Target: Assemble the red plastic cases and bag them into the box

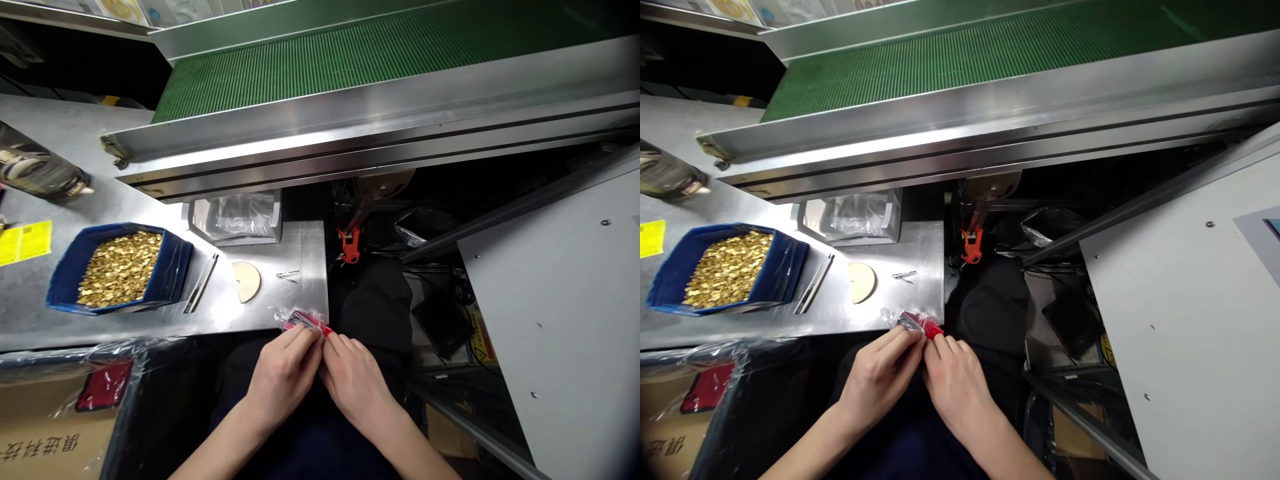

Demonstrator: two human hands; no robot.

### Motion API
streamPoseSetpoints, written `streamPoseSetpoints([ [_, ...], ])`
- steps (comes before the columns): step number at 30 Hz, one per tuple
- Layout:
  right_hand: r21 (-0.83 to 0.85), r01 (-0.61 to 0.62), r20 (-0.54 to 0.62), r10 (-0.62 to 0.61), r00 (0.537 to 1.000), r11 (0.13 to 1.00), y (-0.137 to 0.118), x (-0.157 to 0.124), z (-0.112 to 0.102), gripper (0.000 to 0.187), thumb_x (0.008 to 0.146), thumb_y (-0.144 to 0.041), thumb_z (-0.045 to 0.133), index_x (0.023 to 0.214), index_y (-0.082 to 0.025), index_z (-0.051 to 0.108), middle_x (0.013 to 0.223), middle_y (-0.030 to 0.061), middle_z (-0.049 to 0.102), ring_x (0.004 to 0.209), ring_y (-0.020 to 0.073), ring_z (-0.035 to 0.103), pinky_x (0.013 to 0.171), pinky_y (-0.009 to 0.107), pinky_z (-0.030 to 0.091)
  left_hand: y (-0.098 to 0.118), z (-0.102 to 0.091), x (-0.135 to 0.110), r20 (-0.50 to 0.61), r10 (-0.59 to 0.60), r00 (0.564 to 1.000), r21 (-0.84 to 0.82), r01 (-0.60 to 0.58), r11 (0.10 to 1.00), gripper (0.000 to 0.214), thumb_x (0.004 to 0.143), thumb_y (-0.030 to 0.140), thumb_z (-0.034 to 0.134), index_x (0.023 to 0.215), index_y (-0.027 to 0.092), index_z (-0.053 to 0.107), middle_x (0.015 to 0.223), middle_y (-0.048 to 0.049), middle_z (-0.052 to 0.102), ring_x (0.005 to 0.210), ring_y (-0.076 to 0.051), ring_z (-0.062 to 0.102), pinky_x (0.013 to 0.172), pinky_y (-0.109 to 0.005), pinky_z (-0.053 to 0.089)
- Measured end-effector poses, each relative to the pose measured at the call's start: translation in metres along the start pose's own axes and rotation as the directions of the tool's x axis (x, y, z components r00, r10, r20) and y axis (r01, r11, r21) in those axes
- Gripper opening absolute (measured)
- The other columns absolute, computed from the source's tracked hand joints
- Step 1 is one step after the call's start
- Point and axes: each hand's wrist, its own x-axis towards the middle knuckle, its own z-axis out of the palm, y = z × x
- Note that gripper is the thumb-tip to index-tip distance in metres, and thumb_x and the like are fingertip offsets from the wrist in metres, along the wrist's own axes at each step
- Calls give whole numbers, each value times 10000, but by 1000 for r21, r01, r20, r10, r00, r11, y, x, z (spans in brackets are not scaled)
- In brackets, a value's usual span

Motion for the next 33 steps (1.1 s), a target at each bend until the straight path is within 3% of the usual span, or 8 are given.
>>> streamPoseSetpoints([
  [3,-15,55,46,-54,997,998,0,9,-13,216,964,-90,547,1143,-193,612,1024,63,694,894,241,632,818,391,468,1,3,0,-21,-13,1000,-42,12,999,102,1007,178,544,1019,226,633,873,-25,661,769,-158,650,734,-257,498],
  [10,24,76,-11,-76,997,997,-6,32,-23,122,943,-142,619,1029,-225,597,979,40,676,943,247,600,884,426,460,-12,-8,3,15,-317,948,-95,317,944,131,1033,346,518,967,255,584,862,23,680,717,-155,630,704,-271,471],
  [15,236,-154,-176,198,964,959,-4,30,-2,548,863,-318,806,1326,-244,522,1288,101,600,1172,300,585,1037,476,461,-22,-17,-6,-45,-439,897,-69,436,897,195,1022,430,508,994,256,593,809,35,670,624,-153,574,635,-275,435],
  [19,511,-352,-6,413,911,784,9,25,19,718,810,-350,838,1411,-269,453,1237,75,623,1002,255,670,895,423,563,-32,-19,-14,-59,-513,856,-107,505,856,240,1002,473,522,973,249,604,765,37,660,633,-162,577,619,-269,427],
  [22,683,-361,151,361,920,635,17,24,28,537,884,-262,721,1371,-289,495,1027,4,689,811,187,682,802,351,570,-38,-19,-16,-57,-554,830,-135,544,828,255,991,491,529,973,249,610,728,41,642,614,-164,563,601,-265,420],
  [26,805,-349,191,347,918,480,23,24,34,357,961,-192,538,1303,-294,555,999,2,711,893,177,706,849,324,548,-42,-20,-15,-47,-582,812,-206,563,801,279,974,523,552,962,251,612,729,41,629,620,-161,563,602,-258,430],
  [29,866,-379,235,404,884,325,28,24,41,200,1022,-350,511,1179,-248,580,902,7,705,819,180,714,791,318,549,-42,-21,-14,-34,-595,803,-253,569,782,296,963,540,570,956,247,607,728,39,617,630,-162,566,603,-254,438],
  [33,890,-401,294,403,867,215,30,29,50,327,984,-536,568,973,-210,584,815,6,677,664,157,674,629,269,529,-45,-20,-15,-17,-614,789,-307,580,754,324,954,563,580,935,240,588,731,39,608,609,-152,557,594,-253,440],
])
